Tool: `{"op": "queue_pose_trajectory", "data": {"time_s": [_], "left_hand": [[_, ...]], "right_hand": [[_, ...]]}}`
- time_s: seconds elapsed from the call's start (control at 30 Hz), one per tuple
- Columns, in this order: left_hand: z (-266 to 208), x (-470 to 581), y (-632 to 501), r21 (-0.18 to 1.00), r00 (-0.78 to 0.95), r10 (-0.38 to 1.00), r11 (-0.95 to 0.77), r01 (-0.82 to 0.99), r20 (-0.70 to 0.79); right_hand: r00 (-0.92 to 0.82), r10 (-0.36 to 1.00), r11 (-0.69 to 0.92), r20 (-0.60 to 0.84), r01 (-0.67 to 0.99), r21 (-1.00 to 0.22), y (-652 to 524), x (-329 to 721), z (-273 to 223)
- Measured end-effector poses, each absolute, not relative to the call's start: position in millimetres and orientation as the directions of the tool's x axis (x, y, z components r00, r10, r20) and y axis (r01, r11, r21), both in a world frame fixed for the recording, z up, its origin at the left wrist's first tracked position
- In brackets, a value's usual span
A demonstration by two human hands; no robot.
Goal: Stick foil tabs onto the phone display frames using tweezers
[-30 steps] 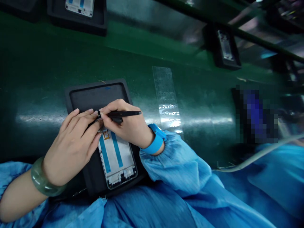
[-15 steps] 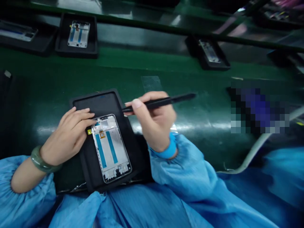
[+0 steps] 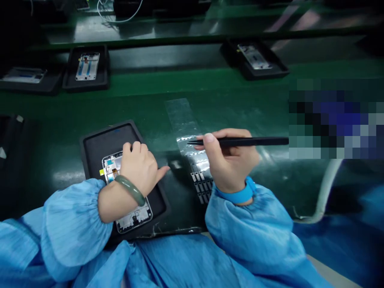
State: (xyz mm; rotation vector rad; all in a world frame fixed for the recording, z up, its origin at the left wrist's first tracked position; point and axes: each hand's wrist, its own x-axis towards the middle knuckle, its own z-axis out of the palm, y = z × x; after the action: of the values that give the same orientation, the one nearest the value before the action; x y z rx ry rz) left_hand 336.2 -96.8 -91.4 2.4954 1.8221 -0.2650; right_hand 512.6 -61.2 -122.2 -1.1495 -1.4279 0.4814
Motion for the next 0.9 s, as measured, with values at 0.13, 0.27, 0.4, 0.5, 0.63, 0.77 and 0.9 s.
{"op": "queue_pose_trajectory", "data": {"time_s": [0.13,0.27,0.4,0.5,0.63,0.77,0.9], "left_hand": [[-88,338,-77,-0.119,0.280,0.933,-0.312,0.943,-0.228],[-87,331,-41,-0.149,0.212,0.944,-0.254,0.956,-0.251],[-91,335,5,-0.129,0.202,0.955,-0.233,0.964,-0.217],[-96,346,37,-0.102,0.259,0.951,-0.278,0.955,-0.167],[-107,354,76,-0.072,0.396,0.913,-0.404,0.912,-0.097],[-119,340,107,-0.061,0.449,0.893,-0.450,0.891,-0.036],[-130,312,127,-0.067,0.291,0.955,-0.287,0.956,0.058]], "right_hand": [[0.215,0.829,0.384,0.516,0.452,-0.805,-67,534,-115],[0.254,0.839,0.314,0.481,0.497,-0.809,-69,555,-116],[0.193,0.830,0.340,0.523,0.568,-0.750,-71,561,-117],[0.066,0.778,0.455,0.625,0.627,-0.632,-73,559,-111],[-0.041,0.766,0.517,0.642,0.632,-0.577,-75,558,-103],[-0.069,0.789,0.519,0.611,0.609,-0.600,-75,561,-101],[-0.086,0.807,0.500,0.585,0.626,-0.598,-74,566,-104]]}}
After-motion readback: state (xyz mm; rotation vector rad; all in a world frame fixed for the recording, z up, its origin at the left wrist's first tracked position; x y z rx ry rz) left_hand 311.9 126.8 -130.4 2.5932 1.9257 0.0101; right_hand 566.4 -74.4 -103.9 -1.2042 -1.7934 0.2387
